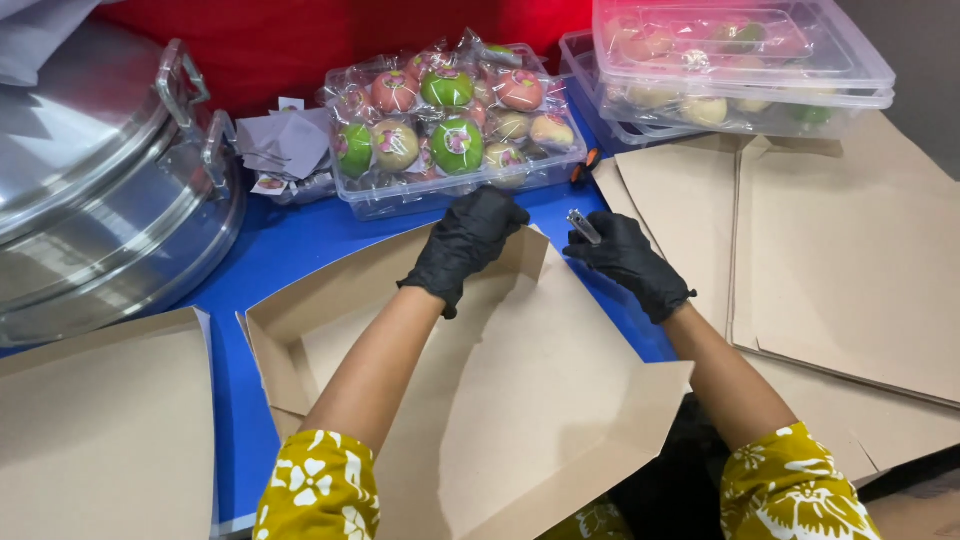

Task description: Assembling cardboard pastry boxes by folding the edges and securing the corners with a hand stapler.

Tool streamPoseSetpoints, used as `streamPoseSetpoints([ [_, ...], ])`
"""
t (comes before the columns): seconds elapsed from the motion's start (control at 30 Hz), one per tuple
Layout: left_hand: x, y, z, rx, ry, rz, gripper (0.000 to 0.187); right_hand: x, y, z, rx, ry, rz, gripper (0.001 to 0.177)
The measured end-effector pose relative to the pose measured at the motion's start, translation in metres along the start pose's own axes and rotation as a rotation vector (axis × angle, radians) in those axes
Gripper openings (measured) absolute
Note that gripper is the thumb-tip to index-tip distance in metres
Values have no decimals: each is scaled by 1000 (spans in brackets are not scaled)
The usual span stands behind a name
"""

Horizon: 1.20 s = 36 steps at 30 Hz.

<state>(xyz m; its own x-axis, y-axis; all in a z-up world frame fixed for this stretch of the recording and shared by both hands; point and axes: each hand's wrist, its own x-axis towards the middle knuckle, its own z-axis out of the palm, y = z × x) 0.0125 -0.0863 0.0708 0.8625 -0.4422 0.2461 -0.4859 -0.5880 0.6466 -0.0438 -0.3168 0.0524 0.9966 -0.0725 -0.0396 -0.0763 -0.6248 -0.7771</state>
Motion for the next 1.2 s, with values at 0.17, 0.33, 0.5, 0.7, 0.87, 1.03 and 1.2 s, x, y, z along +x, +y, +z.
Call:
streamPoseSetpoints([
  [0.17,1,-23,-10,-70,-101,-134,21,-8,2,22,-109,-98,-48,45],
  [0.33,6,-73,-14,104,-73,208,16,6,-23,31,84,4,-214,36],
  [0.5,-14,-50,-43,206,-67,288,13,-1,-81,44,77,-1,-387,24],
  [0.7,-26,-73,-51,298,-130,152,10,9,-84,57,43,-103,-370,26],
  [0.87,-21,-97,-49,387,-101,20,13,-10,-114,48,237,-204,-261,25],
  [1.03,-22,-100,-98,151,82,-340,18,12,-99,33,121,-154,-384,26],
  [1.2,-56,-130,-97,336,88,-198,23,16,-95,26,61,-105,-448,22],
])
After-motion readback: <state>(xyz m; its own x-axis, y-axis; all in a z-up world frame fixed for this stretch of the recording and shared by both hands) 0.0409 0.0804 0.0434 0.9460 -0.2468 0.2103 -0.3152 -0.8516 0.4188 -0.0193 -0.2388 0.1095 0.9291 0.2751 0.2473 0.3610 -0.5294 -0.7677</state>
